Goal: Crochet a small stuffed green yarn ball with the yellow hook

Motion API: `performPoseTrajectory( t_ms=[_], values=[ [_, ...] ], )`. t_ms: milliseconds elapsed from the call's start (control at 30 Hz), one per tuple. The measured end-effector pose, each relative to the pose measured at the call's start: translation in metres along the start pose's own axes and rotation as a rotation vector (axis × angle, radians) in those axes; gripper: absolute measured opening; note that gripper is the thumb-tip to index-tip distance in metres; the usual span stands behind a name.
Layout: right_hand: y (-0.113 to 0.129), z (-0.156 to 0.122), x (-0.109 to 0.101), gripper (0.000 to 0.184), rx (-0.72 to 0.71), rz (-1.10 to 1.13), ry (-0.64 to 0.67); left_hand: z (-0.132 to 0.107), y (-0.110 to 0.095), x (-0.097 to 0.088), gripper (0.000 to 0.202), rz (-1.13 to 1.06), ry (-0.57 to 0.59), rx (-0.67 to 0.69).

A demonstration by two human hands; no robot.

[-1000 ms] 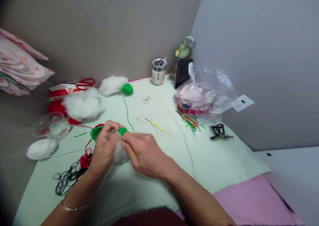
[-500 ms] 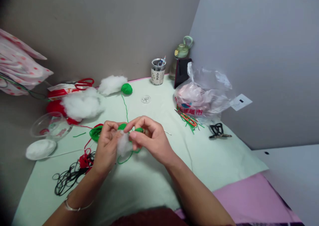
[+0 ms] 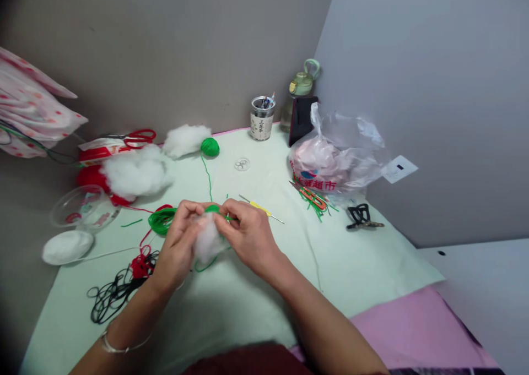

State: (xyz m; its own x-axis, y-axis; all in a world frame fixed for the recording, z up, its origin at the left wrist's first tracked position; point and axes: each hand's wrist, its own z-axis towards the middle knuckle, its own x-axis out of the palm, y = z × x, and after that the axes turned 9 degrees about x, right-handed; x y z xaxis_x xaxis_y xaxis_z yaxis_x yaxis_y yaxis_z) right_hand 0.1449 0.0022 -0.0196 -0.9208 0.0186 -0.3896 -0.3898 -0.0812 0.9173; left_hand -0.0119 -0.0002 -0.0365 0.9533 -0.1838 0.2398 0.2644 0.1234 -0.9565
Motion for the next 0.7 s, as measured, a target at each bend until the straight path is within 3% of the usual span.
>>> performPoseTrajectory(
  t_ms=[100,300,400,500,700],
  values=[
    [0.002,-0.001,-0.003,0.028,-0.033,-0.036,-0.008,0.002,-0.001,-0.002,0.022,-0.012,0.008,-0.030],
    [0.009,-0.006,-0.010,0.017,-0.080,-0.023,0.201,0.007,0.000,-0.003,0.025,0.050,-0.059,0.031],
    [0.010,-0.009,-0.005,0.019,-0.170,-0.099,0.214,0.008,0.003,-0.001,0.025,0.131,-0.137,0.123],
    [0.007,-0.009,0.002,0.017,-0.242,-0.167,0.185,0.008,0.007,0.001,0.027,0.140,-0.178,0.114],
    [0.002,-0.001,-0.001,0.020,-0.020,-0.119,0.056,0.007,-0.002,-0.001,0.021,-0.088,-0.053,-0.081]
  ],
)
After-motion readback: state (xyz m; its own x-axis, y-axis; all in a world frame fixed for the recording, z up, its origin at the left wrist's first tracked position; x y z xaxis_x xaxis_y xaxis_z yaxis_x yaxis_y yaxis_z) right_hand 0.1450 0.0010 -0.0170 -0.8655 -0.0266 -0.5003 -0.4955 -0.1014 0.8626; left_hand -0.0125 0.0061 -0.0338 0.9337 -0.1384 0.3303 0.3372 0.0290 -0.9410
